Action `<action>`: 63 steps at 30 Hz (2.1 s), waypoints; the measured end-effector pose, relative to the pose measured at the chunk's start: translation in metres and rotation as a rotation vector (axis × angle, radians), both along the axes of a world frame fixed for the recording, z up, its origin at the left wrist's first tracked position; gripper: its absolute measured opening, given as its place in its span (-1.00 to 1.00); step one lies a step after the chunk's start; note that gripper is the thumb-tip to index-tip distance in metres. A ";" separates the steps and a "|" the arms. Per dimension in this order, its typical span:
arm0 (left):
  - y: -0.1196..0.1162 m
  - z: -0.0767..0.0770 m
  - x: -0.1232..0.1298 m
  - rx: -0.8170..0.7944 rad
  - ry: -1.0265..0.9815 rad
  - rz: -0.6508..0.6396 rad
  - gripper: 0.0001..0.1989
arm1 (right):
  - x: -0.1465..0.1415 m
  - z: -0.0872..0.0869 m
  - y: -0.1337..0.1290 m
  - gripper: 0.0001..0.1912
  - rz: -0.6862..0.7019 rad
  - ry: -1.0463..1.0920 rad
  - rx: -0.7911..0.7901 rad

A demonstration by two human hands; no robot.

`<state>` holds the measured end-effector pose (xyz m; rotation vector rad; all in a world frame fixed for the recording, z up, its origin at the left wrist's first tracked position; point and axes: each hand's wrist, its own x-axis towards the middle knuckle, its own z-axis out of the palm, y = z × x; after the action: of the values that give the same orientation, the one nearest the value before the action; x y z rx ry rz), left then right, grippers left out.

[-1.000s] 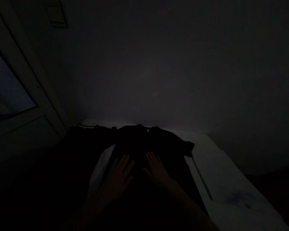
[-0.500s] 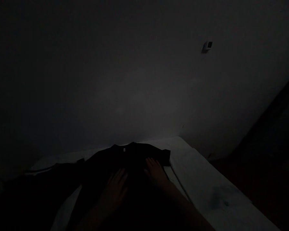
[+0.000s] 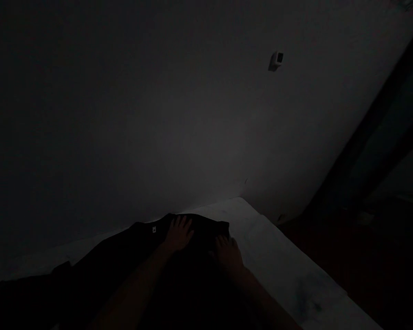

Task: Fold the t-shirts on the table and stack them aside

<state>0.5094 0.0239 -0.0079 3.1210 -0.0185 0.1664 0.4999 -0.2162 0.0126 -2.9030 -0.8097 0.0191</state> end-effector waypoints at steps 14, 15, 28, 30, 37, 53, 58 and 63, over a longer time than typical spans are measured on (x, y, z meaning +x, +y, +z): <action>-0.022 -0.010 0.029 -0.022 0.024 -0.003 -0.38 | 0.092 0.035 -0.006 -0.75 -0.135 0.013 0.181; -0.022 -0.010 0.029 -0.027 0.031 -0.001 -0.37 | 0.093 0.033 -0.006 -0.74 -0.133 0.023 0.233; -0.026 0.000 0.025 -0.034 0.044 0.018 -0.29 | 0.079 0.035 -0.017 -0.56 -0.144 0.707 0.914; -0.026 0.000 0.025 -0.032 0.035 0.025 -0.29 | 0.072 0.037 -0.022 -0.62 -0.130 0.823 0.864; -0.026 -0.001 0.026 -0.009 0.025 0.022 -0.30 | 0.047 0.049 -0.003 -0.71 -0.061 0.195 0.555; -0.024 -0.007 0.026 -0.060 0.008 0.027 -0.24 | 0.056 0.049 -0.004 -0.70 -0.370 0.104 0.056; -0.025 -0.007 0.027 -0.070 0.020 0.039 -0.23 | 0.057 0.037 -0.004 -0.70 -0.364 0.101 0.013; -0.028 -0.004 0.025 -0.079 0.014 0.036 -0.21 | 0.047 0.046 -0.006 -0.64 -0.377 -0.003 -0.048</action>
<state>0.5349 -0.0039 -0.0117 3.0451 0.0428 0.1425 0.5473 -0.2225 0.0583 -3.0502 -0.2550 -0.0019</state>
